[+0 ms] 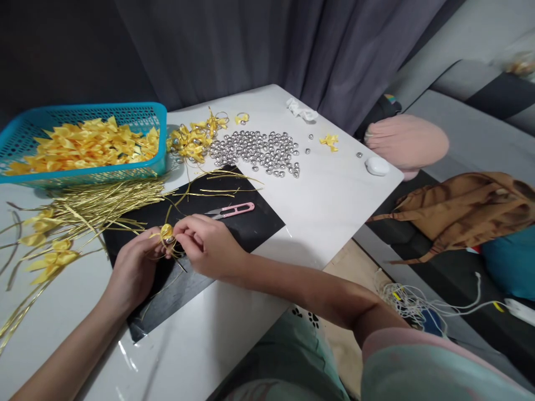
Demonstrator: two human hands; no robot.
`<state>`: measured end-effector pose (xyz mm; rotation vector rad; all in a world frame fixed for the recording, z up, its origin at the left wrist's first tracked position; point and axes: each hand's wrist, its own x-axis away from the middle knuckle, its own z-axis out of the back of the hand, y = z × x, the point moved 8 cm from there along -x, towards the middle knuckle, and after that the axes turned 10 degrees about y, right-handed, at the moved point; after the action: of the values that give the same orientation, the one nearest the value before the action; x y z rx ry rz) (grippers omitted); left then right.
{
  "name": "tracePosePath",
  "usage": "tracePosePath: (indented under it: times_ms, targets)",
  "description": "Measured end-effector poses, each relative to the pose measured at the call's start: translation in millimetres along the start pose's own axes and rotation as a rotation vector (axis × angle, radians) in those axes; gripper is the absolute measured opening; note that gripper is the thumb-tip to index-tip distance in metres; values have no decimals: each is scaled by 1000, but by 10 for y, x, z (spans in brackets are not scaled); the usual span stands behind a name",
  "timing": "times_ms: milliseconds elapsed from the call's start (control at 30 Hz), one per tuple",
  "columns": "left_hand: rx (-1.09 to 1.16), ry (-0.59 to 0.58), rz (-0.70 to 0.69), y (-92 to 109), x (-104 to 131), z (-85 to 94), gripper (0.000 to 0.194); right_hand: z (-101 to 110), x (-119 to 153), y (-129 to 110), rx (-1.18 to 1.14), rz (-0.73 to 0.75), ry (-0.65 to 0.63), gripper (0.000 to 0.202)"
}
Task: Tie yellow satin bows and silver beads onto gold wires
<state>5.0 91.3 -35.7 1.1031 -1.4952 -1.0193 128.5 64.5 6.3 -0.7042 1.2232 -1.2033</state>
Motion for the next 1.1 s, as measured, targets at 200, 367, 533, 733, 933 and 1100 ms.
tracePosePath:
  times_ms: [200,367,533,733,933,1100]
  targets:
    - [10,3,1,15,-3,-18,25,-9,-7,8,-3,-7,-28,9]
    - [25,-1,1,15,-5,-16,25,-15,-18,8,-19,42,-35,10]
    - [27,-2,-3,8,-6,-4,26,-7,-30,-13,-20,105,-22,10]
    - [15,1,-6,-4,-8,-9,25,-20,-29,-11,-12,89,-30,10]
    - [-17,-9,-23,-3,-5,3,24,-25,-13,-9,6,83,-34,11]
    - [-49,-19,-46,-4,-5,16,24,-42,-3,13,11,61,-29,12]
